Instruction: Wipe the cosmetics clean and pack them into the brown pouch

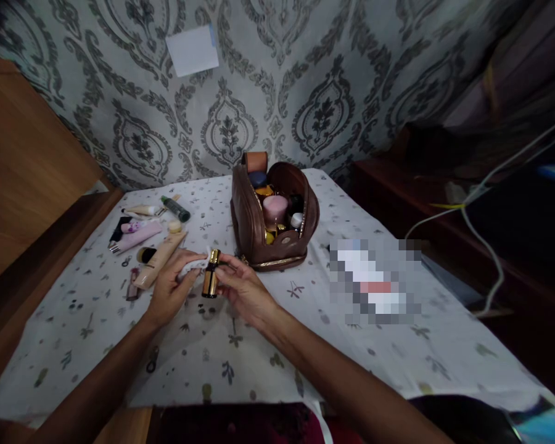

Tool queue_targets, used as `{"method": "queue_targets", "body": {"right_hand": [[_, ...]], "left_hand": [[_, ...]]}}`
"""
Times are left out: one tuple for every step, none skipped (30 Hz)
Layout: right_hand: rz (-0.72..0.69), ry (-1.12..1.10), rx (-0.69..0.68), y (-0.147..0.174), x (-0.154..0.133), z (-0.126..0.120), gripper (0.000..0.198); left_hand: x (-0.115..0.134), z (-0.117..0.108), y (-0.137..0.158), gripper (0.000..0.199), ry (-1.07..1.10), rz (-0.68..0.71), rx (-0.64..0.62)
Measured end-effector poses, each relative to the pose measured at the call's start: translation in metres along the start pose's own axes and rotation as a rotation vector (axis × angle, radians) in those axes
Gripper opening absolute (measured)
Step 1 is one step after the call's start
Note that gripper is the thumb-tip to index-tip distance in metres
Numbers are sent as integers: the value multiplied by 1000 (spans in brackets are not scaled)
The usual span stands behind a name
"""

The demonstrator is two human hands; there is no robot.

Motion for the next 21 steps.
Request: {"method": "queue_targets", "body": {"right_hand": [[-5,-7,4,0,-1,0,41],[-10,-14,8,-1,-1,0,40],[-15,-22,15,-1,-1,-1,39],[-20,-30,26,-1,-2,-1,39],[-23,-39,38,-2,-2,-2,40],[-25,-50,50,-2,-1,-3,40],[-26,-60,59,-3,-1,-4,40],[-26,-69,67,-3,-1,-5,39],[-25,-77,72,-3,-1,-5,39],[-24,-83,76,-4,-1,-5,38],[-23,-90,80,-4,-1,-5,37],[-23,-96,85,-5,-2,-5,36],[-24,-103,94,-5,-3,-5,36],[-26,-107,101,-5,-4,-5,36],[-31,-110,107,-6,-5,-5,36],[-37,-109,110,-6,-6,-4,37],[-45,-107,112,-6,-7,-4,37],[-53,-103,111,-6,-8,-5,36],[-59,-101,111,-6,-9,-5,34],[-64,-103,117,-6,-9,-6,33],[-68,-111,128,-6,-9,-8,33]], "left_hand": [[1,0,0,24,4,10,-12],[1,0,0,24,6,16,-26],[2,0,0,24,8,20,-40],[3,0,-1,24,9,24,-52],[3,0,-1,24,12,30,-63],[4,0,-1,24,16,34,-74],[4,0,-1,25,20,39,-84],[5,0,0,25,26,42,-94],[6,0,0,25,31,44,-104],[6,0,0,26,35,45,-114],[7,0,0,26,38,47,-124],[8,0,0,26,42,51,-133],[9,0,1,26,45,57,-144],[9,-1,1,26,49,62,-158],[11,-1,1,25,54,68,-173],[12,-1,1,25,63,73,-191],[13,-2,1,25,77,79,-210],[14,-2,1,25,93,82,-227],[15,-3,1,25,113,84,-242],[16,-3,1,25,137,86,-255],[16,-4,0,24,161,90,-263]]}}
Point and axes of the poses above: each hand's wrist, its own y-axis away from the middle knuckle, its own z-axis out of the palm, x = y × z, the point moved 4 cm from there along -y, towards the middle knuckle, and after that the axes turned 4 degrees about -y, right-handed, at the moved point
